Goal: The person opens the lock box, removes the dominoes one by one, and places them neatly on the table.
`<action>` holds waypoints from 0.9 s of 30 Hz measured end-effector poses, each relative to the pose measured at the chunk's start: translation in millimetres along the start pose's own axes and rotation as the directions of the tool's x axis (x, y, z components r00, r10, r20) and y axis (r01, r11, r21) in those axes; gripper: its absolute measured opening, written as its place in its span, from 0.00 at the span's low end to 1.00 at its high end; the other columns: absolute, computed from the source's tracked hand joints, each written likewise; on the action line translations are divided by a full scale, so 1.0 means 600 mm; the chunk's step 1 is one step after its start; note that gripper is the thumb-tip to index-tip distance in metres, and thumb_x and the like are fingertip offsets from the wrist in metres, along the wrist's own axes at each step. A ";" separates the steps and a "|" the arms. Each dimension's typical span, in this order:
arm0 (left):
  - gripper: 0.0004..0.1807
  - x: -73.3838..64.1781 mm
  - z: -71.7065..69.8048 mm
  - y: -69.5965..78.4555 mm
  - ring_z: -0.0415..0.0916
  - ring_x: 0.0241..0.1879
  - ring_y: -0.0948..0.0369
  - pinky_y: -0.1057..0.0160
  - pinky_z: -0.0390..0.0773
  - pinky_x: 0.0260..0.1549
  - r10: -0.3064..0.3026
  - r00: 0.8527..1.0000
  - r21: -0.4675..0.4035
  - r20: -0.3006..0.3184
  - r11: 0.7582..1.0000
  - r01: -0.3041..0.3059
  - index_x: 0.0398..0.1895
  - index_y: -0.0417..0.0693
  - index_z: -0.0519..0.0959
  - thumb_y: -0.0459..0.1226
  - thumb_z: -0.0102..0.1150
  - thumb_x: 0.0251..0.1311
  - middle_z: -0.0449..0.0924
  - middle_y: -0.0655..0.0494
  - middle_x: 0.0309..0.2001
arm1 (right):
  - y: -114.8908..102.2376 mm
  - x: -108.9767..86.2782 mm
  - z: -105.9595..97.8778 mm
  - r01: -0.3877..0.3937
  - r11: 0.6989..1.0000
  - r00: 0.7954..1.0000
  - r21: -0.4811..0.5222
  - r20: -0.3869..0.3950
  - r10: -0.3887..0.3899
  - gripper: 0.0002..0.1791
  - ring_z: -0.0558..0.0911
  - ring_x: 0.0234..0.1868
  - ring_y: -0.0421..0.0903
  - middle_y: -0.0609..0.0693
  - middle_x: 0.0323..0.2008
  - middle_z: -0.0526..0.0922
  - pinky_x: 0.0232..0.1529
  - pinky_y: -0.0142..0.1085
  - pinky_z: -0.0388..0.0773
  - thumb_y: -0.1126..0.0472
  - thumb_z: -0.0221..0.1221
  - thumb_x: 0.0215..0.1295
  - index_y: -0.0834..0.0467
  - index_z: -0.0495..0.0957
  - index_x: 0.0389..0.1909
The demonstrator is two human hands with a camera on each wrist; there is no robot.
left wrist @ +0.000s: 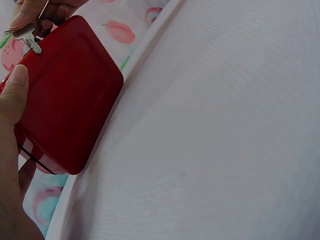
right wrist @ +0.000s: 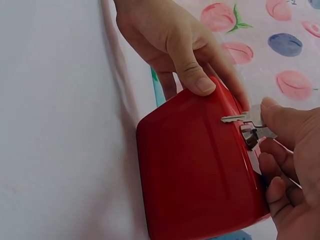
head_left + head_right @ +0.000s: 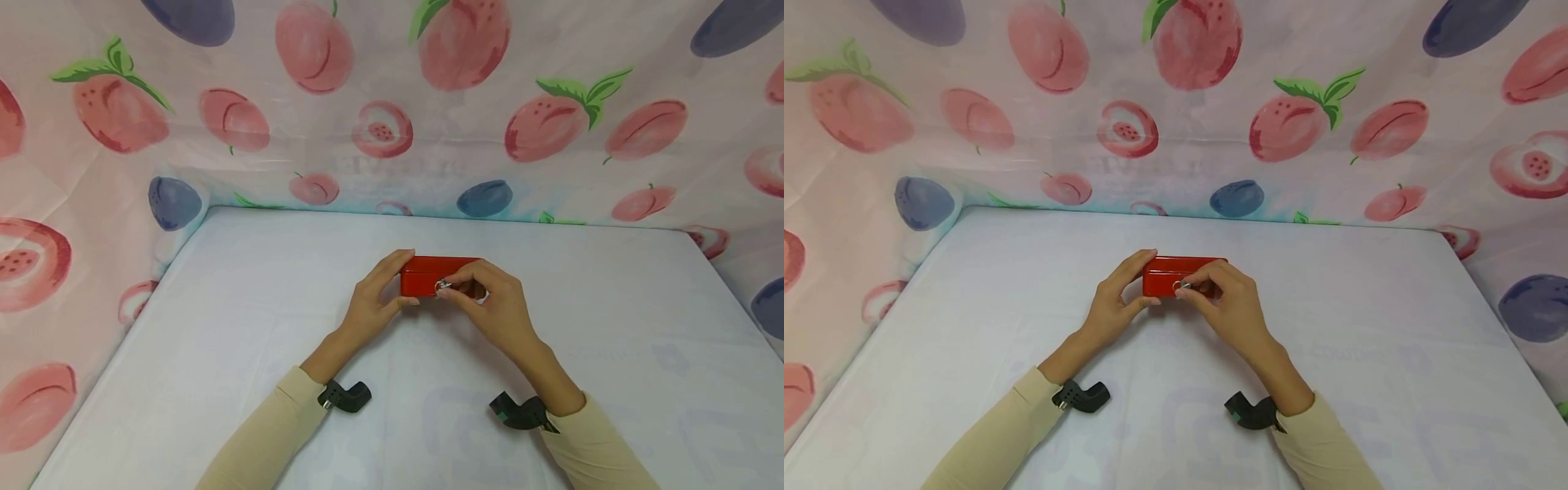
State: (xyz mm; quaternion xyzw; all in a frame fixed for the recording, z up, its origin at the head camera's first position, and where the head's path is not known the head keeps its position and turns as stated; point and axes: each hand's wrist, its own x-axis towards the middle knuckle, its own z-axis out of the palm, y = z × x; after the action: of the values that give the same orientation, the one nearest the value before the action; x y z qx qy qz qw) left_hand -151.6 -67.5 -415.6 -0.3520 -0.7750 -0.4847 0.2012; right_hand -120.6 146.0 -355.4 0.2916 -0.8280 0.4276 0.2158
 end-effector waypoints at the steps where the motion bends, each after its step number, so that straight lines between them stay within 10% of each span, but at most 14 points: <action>1: 0.41 0.000 0.000 0.000 0.59 0.60 0.59 0.62 0.65 0.54 -0.001 1.000 0.000 0.000 1.000 0.001 0.65 0.49 0.60 0.36 0.66 0.45 0.60 0.55 0.63 | 0.000 0.000 0.001 -0.002 1.000 1.000 -0.003 -0.004 0.002 0.13 0.69 0.24 0.38 0.43 0.31 0.78 0.21 0.31 0.70 0.63 0.69 0.42 0.54 0.80 0.32; 27: 0.41 0.000 0.000 0.002 0.58 0.61 0.59 0.62 0.64 0.55 -0.007 1.000 -0.001 0.001 1.000 0.007 0.65 0.50 0.60 0.37 0.67 0.44 0.60 0.56 0.63 | 0.000 -0.005 0.011 -0.043 0.999 0.995 -0.015 -0.087 0.041 0.11 0.73 0.24 0.36 0.41 0.26 0.78 0.23 0.25 0.72 0.61 0.70 0.40 0.55 0.81 0.28</action>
State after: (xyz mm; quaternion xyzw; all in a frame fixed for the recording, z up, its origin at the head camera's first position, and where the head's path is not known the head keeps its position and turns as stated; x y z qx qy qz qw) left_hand -150.9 -66.9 -414.8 -0.3497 -0.7760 -0.4857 0.1988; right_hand -119.1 141.2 -360.7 0.2535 -0.8274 0.4371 0.2450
